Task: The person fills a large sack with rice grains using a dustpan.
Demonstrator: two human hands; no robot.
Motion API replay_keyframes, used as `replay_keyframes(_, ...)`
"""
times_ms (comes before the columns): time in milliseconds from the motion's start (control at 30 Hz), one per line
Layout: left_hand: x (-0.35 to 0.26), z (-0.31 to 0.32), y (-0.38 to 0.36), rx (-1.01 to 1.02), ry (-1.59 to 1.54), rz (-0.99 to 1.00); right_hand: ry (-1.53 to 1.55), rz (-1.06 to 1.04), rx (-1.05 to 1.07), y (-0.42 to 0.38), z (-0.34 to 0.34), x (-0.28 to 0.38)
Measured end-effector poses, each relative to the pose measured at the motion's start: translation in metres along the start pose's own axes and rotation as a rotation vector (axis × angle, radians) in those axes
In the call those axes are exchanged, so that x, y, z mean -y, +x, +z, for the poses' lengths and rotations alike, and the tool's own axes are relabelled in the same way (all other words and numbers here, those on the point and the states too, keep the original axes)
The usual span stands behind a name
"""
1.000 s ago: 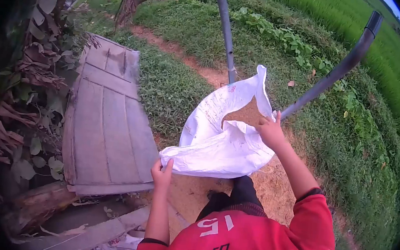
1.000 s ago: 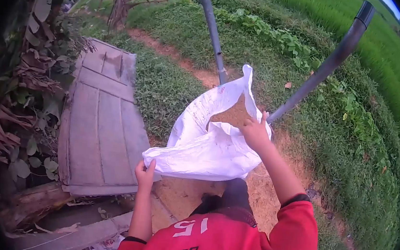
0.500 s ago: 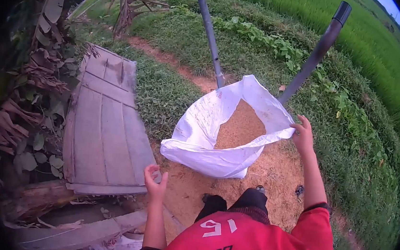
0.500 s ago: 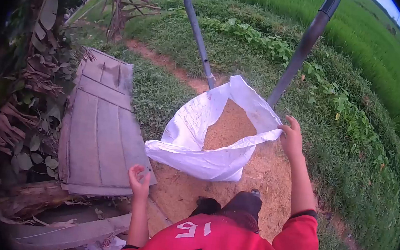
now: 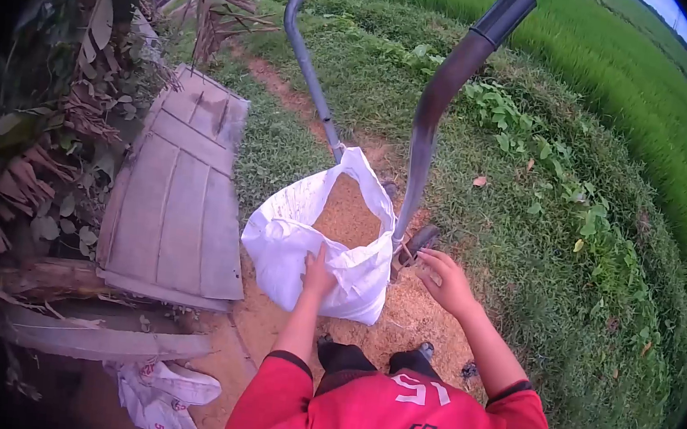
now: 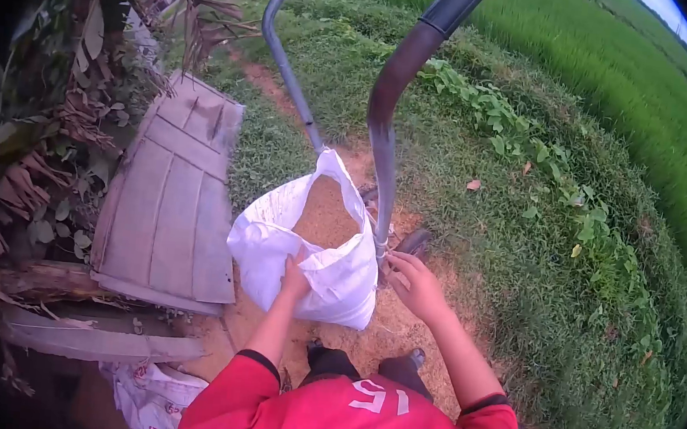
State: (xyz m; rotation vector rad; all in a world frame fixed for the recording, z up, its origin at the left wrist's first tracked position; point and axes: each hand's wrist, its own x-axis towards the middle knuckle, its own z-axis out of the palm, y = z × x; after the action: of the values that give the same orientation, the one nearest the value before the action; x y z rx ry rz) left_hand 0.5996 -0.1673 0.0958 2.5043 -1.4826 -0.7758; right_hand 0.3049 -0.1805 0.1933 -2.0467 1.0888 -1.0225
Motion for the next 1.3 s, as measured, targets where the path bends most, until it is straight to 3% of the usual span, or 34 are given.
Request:
replay_keyframes(33, 0.029, 0.039, 0.030, -0.044, -0.028, -0.057, 0.003, -0.014, 0.016, -0.007, -0.011, -0.010)
replay_keyframes(100, 0.060, 0.076, 0.063, -0.062, 0.079, -0.057, 0.073, 0.195, -0.001, -0.026, -0.028, -0.032)
replay_keyframes(133, 0.053, 0.071, 0.053, -0.073, 0.195, -0.038, 0.079, 0.184, 0.028, -0.034, -0.033, -0.046)
replay_keyframes(200, 0.034, 0.056, 0.039, -0.034, 0.225, -0.109, 0.197, 0.414, -0.102, -0.045, -0.037, -0.077)
replay_keyframes(267, 0.021, 0.038, 0.031, -0.329, 0.111, -0.068, 0.205, 0.445, -0.104, -0.050, -0.044, -0.092)
replay_keyframes(400, -0.033, -0.041, 0.007, -0.786, 0.128, 0.237, 0.274, 0.499, -0.073, -0.033, -0.038, -0.084)
replay_keyframes(533, -0.053, -0.096, 0.025, -0.975, 0.264, 0.263, 0.301, 0.277, 0.071, 0.001, -0.024, -0.050)
replay_keyframes(600, -0.040, -0.095, 0.048, -0.293, 0.170, 0.184, 0.312, 0.196, 0.100, 0.029, -0.015, -0.026)
replay_keyframes(633, -0.035, -0.096, 0.047, -0.296, 0.161, 0.159, 0.312, 0.048, 0.124, 0.047, -0.010, -0.014)
replay_keyframes(700, -0.023, -0.099, 0.039, 0.406, 0.582, -0.060, 0.310, -0.192, 0.189, 0.090, 0.004, 0.015)
replay_keyframes(800, 0.012, -0.107, 0.012, 0.509, 0.643, -0.196, 0.236, -0.334, 0.407, 0.150, 0.051, 0.050)
replay_keyframes(1000, 0.053, -0.126, -0.044, 0.371, 0.430, -0.407, -0.697, -0.603, 1.468, 0.201, 0.219, -0.009)
replay_keyframes(1033, 0.053, -0.128, -0.051, 0.310, 0.404, -0.430, -0.689, -0.616, 1.464, 0.206, 0.242, -0.026)
replay_keyframes(1100, 0.068, -0.121, -0.057, 0.245, 0.347, -0.517, -0.948, -0.444, 1.443, 0.214, 0.274, -0.061)
replay_keyframes(1167, 0.057, -0.135, -0.073, 0.227, 0.344, -0.526, -0.837, -0.410, 1.223, 0.241, 0.295, -0.081)
replay_keyframes(1200, 0.052, -0.140, -0.082, 0.212, 0.342, -0.527, -1.050, -0.569, 1.066, 0.253, 0.259, -0.034)
replay_keyframes(1233, 0.052, -0.142, -0.088, 0.220, 0.333, -0.532, -0.734, -0.367, 1.077, 0.274, 0.261, -0.036)
replay_keyframes(1300, 0.057, -0.144, -0.096, 0.220, 0.342, -0.538, -0.717, -0.397, 0.796, 0.301, 0.236, 0.005)
